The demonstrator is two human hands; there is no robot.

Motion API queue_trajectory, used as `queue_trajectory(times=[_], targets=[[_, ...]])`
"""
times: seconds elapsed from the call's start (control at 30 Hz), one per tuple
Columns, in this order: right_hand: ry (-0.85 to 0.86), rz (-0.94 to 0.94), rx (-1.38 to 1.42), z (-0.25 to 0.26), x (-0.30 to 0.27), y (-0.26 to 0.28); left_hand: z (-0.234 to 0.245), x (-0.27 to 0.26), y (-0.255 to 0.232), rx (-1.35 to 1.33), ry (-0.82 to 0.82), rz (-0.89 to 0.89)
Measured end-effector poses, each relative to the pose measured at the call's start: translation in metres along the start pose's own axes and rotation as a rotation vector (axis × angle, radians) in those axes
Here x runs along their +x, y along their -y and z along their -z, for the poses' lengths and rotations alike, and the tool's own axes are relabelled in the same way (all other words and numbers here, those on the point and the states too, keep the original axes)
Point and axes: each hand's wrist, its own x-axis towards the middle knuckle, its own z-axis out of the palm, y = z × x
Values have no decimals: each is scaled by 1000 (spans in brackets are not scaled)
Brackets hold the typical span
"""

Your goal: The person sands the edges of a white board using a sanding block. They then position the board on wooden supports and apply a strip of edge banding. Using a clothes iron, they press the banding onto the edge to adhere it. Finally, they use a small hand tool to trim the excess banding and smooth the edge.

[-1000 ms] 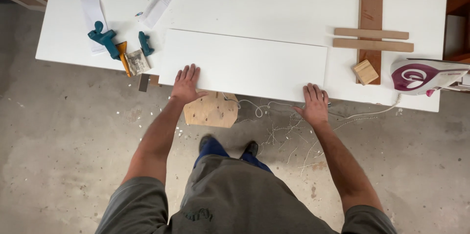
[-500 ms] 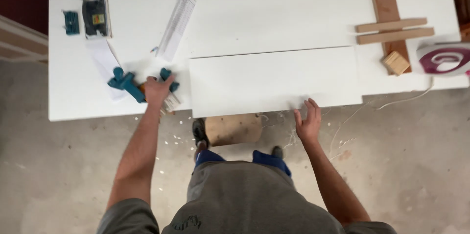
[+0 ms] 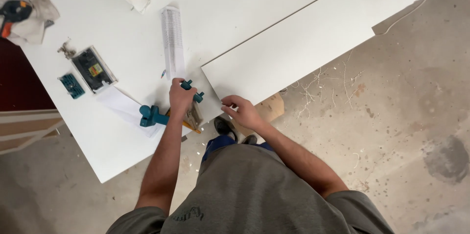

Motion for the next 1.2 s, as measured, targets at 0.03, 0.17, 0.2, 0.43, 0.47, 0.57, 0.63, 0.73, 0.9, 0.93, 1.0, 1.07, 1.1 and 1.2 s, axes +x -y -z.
queue_trajectory(times=[0.03,0.17,0.2,0.43,0.47,0.57,0.63,0.73,0.9,0.93,1.0,1.07,1.1,1.2], targets=[[-20,10,6,-8,7,2,0,2,-5,13,0,-20],[-37,56,-9,-27,15,12,-4,-23,-46,292,-68,-236],[-35,93,9,-28,14,14,-8,-37,-62,269,-35,-288],[-301,-12,616,12,-30,7,-25,-102,-130,220,236,-308],[-328,68,843,16,-37,3,-29,-86,-124,162,163,-454],[-456,144,1076,18,-56,-10,-57,-8,-98,183,108,-708],[-549,120,1098,18,-62,-30,-93,51,-86,274,119,-809],[-815,-96,783,-13,-79,-71,-149,110,-68,458,160,-1277],[-932,-436,528,-93,-91,-88,-240,148,-82,763,341,-1452],[-948,-454,533,-107,-88,-85,-242,146,-79,763,367,-1455],[-901,-484,586,-132,-83,-78,-244,140,-78,867,243,-1501],[-946,-520,569,-146,-74,-83,-247,138,-77,831,208,-1533],[-979,-544,547,-153,-69,-85,-246,136,-77,792,153,-1561],[-1040,-486,533,-162,-57,-89,-243,134,-78,743,160,-1565]])
